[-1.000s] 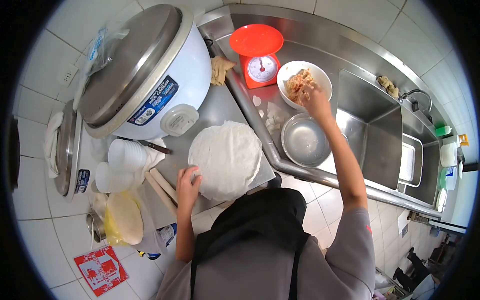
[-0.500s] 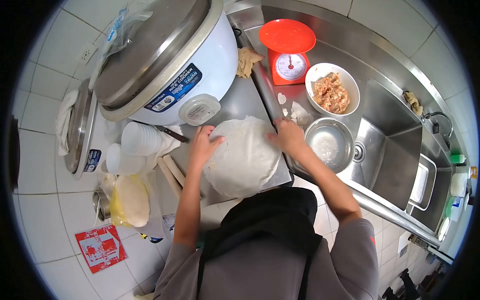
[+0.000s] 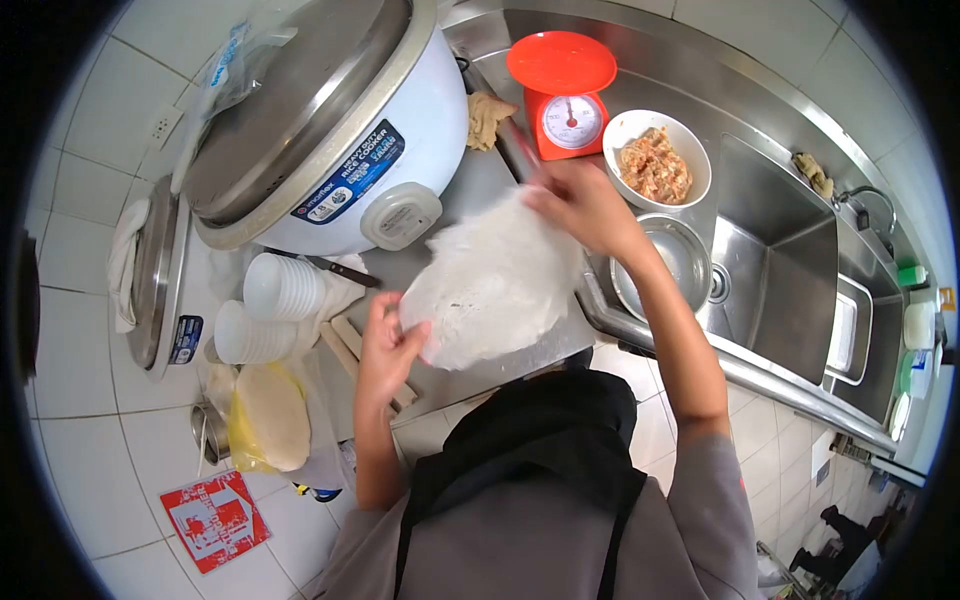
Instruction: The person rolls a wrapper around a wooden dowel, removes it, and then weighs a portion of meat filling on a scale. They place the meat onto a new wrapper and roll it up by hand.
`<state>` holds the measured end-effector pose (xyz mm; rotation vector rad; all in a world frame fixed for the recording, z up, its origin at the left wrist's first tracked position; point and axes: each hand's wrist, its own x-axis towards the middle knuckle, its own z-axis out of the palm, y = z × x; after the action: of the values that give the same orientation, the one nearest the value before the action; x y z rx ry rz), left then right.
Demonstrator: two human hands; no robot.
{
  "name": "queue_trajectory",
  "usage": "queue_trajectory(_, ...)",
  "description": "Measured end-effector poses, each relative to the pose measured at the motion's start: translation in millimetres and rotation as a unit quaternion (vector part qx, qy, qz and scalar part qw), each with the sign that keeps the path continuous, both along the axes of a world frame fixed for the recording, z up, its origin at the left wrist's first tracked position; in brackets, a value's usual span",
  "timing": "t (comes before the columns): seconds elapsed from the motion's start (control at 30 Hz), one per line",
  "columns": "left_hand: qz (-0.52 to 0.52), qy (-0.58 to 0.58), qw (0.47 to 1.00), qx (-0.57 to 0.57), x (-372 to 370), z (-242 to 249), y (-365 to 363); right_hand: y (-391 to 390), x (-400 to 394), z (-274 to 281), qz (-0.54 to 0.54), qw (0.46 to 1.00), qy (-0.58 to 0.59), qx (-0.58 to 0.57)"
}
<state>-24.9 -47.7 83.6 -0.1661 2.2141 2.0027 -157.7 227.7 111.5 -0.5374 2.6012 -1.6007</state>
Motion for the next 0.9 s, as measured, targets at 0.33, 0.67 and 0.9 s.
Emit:
queue_trajectory(0.33, 0.113, 0.012, 0.963, -0.245, 55, -59, -32, -37, -8, -48, -0.017, 0.996, 0.042, 0.078)
queue_trajectory(0.67, 0.067, 0.154, 0.868, -0.468, -70, -91, -37, -37, 64, -106, -0.199, 0.956, -0.083, 0.201)
queue_trajectory(0.9, 0.001, 0.032, 0.937, -0.348, -78, -98, -51, -23, 57, -111, -0.170, 0.977, -0.089, 0.091)
